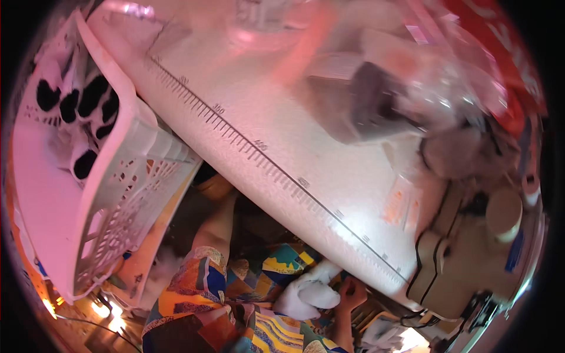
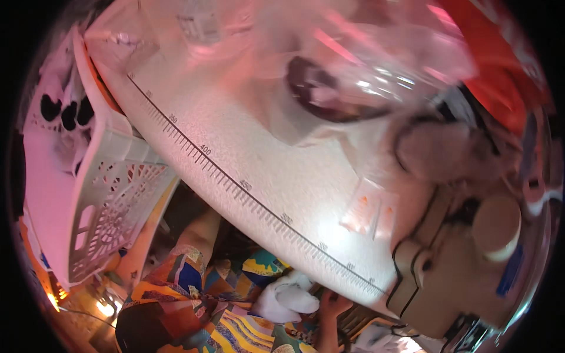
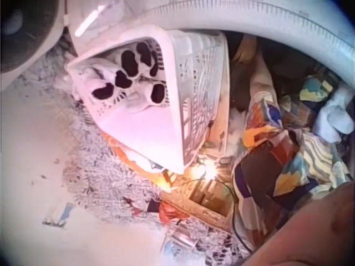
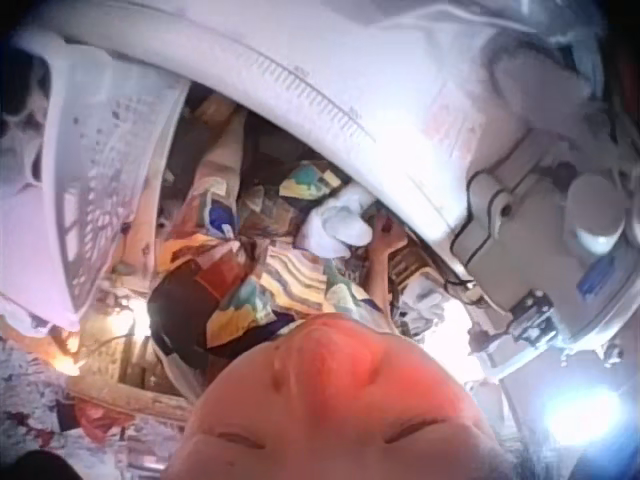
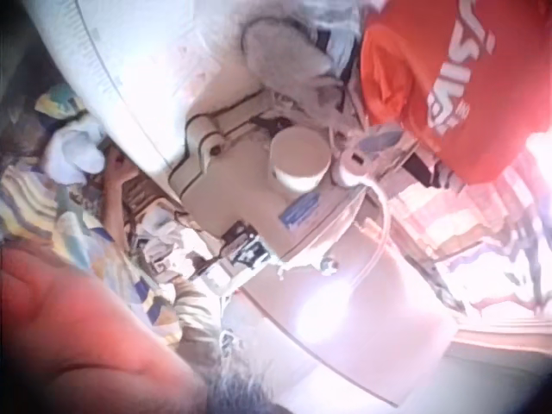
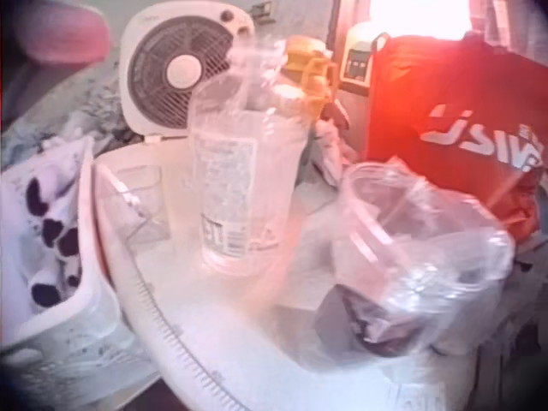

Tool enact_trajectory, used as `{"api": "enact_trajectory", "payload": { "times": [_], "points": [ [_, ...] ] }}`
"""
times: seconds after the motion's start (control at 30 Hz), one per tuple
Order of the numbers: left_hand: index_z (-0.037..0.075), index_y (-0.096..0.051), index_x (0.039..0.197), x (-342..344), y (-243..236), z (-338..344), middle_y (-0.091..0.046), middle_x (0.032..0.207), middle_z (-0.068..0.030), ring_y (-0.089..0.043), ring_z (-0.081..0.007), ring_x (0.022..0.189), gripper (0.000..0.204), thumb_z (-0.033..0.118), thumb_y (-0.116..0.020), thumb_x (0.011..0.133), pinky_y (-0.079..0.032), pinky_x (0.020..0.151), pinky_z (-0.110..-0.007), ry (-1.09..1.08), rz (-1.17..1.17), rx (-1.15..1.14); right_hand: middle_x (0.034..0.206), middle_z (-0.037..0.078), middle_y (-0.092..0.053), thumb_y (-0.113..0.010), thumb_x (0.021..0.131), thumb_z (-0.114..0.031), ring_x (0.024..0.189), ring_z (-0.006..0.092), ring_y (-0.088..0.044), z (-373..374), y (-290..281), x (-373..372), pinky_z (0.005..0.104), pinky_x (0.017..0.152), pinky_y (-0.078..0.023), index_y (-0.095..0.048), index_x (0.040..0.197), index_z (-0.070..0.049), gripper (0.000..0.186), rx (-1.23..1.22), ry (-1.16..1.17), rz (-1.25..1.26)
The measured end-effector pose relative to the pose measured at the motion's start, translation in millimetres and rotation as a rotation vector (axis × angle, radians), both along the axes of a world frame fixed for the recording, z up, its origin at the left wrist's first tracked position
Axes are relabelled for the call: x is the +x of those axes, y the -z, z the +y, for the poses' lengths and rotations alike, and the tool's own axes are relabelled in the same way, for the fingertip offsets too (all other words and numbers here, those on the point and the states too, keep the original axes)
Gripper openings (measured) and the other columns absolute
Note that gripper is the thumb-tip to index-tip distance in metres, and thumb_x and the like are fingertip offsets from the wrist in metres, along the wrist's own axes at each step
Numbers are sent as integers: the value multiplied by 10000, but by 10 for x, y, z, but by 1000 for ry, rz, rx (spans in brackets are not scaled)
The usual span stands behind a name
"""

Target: Using a specialty sewing machine to join components of a white fabric glove.

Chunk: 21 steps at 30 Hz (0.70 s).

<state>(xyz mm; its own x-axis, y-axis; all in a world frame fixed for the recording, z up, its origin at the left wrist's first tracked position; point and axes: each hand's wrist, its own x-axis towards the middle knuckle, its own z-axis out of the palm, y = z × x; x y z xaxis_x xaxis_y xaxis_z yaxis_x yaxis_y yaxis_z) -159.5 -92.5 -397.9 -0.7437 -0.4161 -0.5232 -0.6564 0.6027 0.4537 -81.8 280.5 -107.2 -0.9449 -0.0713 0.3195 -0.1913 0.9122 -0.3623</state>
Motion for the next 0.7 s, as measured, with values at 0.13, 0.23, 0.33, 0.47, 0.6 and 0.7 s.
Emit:
{"api": "enact_trajectory", "payload": {
  "times": [0.13, 0.23, 0.33, 0.47, 0.6, 0.7],
  "points": [
    [28, -647, 1122, 33, 141, 53, -632, 1151, -212, -605, -368, 1079, 325, 182, -574, 845, -487, 928, -446, -63, -26, 7, 539, 88, -533, -658, 830, -136, 449, 126, -415, 88, -23, -28, 293, 445, -355, -650, 767, 20, 169, 155, -1, 37],
    [28, -644, 1125, 35, 127, 30, -631, 1152, -213, -604, -369, 1080, 328, 186, -576, 846, -486, 929, -446, -70, -30, 25, 597, 136, -588, -648, 829, -113, 467, 160, -461, 28, -138, -68, 309, 465, -385, -677, 841, 48, 165, 43, 97, -130],
    [28, -641, 1127, 79, 73, 8, -630, 1152, -214, -602, -371, 1080, 331, 190, -577, 846, -485, 929, -446, -71, -30, 45, 682, 169, -638, -647, 825, -115, 535, 217, -548, -84, -243, -138, 331, 514, -429, -685, 864, 42, 167, 75, 24, -109],
    [28, -638, 1131, 195, 45, 78, -629, 1152, -216, -601, -373, 1081, 335, 195, -579, 848, -484, 930, -445, -61, -44, 54, 727, 178, -657, -659, 811, -136, 577, 243, -584, -179, -268, -192, 347, 548, -451, -689, 885, 31, 185, 105, -3, -108],
    [27, -634, 1135, 220, 145, 239, -628, 1152, -217, -599, -375, 1082, 339, 200, -581, 849, -482, 930, -445, -42, -69, 62, 743, 179, -661, -667, 801, -150, 594, 251, -593, -194, -220, -232, 354, 563, -457, -691, 895, 24, 200, 139, -11, -93],
    [27, -631, 1138, 170, 255, 326, -627, 1152, -218, -598, -377, 1083, 342, 204, -583, 849, -481, 931, -444, -22, -79, 71, 755, 180, -664, -673, 793, -161, 606, 257, -599, -209, -201, -276, 359, 574, -461, -692, 903, 19, 212, 176, -9, -82]
  ]
}}
